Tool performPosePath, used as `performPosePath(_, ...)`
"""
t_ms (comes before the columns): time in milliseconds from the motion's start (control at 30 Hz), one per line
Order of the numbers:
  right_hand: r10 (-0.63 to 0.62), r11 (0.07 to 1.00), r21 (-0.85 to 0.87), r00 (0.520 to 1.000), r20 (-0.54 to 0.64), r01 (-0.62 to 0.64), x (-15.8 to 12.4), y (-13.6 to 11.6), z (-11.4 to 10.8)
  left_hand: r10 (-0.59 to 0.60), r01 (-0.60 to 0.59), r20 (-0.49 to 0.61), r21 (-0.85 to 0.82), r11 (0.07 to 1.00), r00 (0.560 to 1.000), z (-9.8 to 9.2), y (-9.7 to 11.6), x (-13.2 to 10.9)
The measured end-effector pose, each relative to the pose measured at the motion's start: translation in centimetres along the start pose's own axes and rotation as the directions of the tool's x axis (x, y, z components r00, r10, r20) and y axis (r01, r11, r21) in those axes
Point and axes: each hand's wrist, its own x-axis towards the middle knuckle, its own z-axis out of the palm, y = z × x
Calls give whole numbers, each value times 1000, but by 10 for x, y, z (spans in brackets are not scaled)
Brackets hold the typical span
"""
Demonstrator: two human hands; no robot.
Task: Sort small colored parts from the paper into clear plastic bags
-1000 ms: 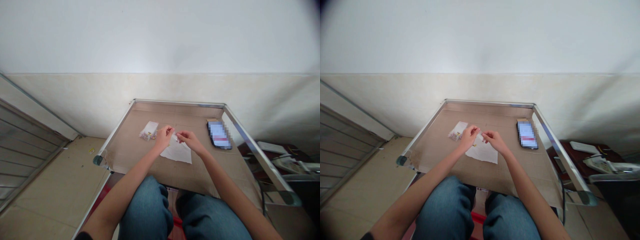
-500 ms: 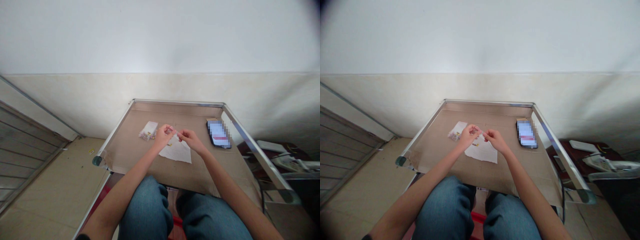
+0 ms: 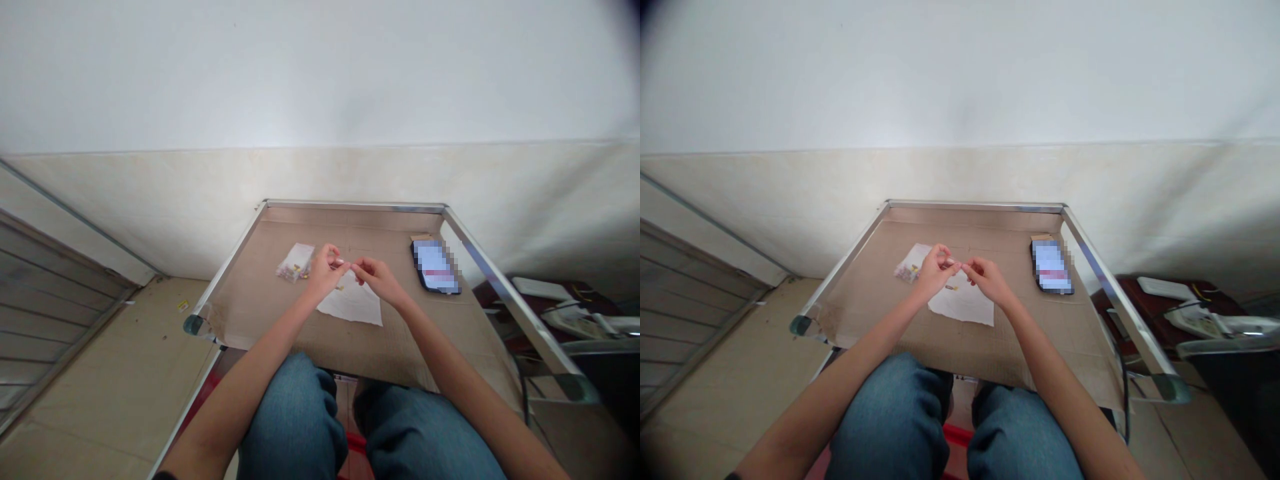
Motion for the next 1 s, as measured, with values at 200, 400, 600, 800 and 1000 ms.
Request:
performPosePath(200,-10,985,-170,999,-33,4,0,-1,-1,-21,22,75,-10,1000,997,4,1,-3)
performPosePath(400,-19,978,-210,994,-111,-4,1,-2,-2,62,-60,-8,147,987,998,-18,-6,-1)
performPosePath(600,107,992,92,947,-302,-82,23,4,-3,-104,240,-229,719,652,968,-64,-44,13)
performPosePath(800,340,929,203,929,-144,-308,71,-4,19,-175,217,-148,839,498,973,-64,-61,28)
performPosePath(1000,416,889,222,909,-27,-400,107,-7,41,-164,264,-211,656,708,964,-82,-67,43)
